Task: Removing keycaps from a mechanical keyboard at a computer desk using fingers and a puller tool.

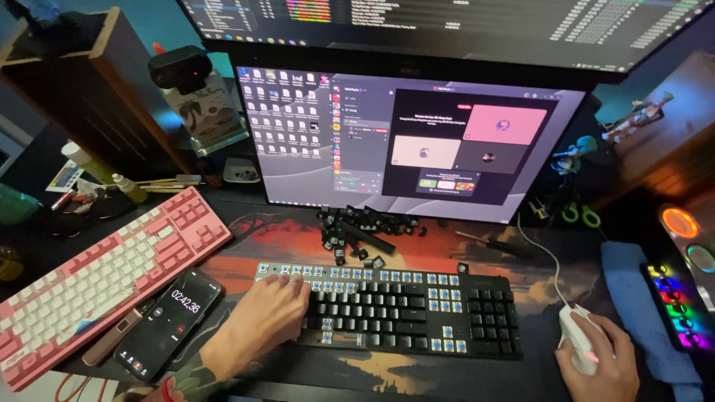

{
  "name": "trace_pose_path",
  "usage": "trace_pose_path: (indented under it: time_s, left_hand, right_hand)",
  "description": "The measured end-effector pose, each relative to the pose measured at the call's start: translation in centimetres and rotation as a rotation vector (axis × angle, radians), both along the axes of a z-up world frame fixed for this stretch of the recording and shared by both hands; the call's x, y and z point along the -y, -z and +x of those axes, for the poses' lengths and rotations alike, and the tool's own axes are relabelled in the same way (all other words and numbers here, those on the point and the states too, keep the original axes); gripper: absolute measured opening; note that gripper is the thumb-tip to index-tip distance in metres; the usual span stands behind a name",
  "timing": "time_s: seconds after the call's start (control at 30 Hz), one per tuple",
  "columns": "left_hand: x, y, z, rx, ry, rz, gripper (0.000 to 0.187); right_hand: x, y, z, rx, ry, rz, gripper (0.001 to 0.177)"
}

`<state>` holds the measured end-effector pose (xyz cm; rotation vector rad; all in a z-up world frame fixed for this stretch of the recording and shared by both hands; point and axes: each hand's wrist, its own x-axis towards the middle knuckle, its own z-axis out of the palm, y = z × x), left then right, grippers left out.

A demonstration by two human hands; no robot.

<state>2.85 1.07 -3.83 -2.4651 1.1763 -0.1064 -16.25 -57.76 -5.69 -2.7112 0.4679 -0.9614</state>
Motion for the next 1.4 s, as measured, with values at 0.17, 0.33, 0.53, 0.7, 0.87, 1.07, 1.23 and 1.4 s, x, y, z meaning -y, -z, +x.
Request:
trace_pose_path:
  time_s: [0.17,0.33,0.53,0.7,0.87,1.07,1.23,1.4]
  left_hand:
    - [0.3,-0.2,0.9,-0.02,0.037,0.048,0.047]
    - [1.2,-9.2,1.0,-0.392,-0.215,0.052,0.058]
    - [4.4,-11.7,5.1,-0.345,-0.156,-0.295,0.032]
    - [8.3,-11.0,7.0,-0.311,-0.174,-0.339,0.073]
    - [6.7,-8.9,4.3,-0.307,-0.101,-0.438,0.098]
    - [2.4,-4.5,0.2,-0.372,-0.062,-0.358,0.05]
    - [1.3,-6.2,-0.4,-0.413,-0.035,-0.446,0.047]
    - [0.3,-7.5,-0.2,-0.471,-0.072,-0.451,0.045]
  right_hand:
    - [1.8,0.5,-0.2,-0.085,-0.045,0.032,0.053]
    - [1.7,0.4,-0.2,-0.057,-0.047,0.018,0.053]
    - [1.4,0.4,-0.2,-0.057,-0.055,-0.013,0.051]
    - [0.3,-0.5,-0.4,0.047,-0.071,-0.021,0.049]
    - [1.5,1.6,0.0,-0.045,0.005,-0.066,0.043]
    - [2.3,2.5,-0.1,-0.067,0.055,-0.108,0.048]
    - [3.1,3.1,-0.5,-0.036,0.054,-0.115,0.056]
    - [5.7,6.6,-0.2,0.075,-0.052,-0.07,0.055]
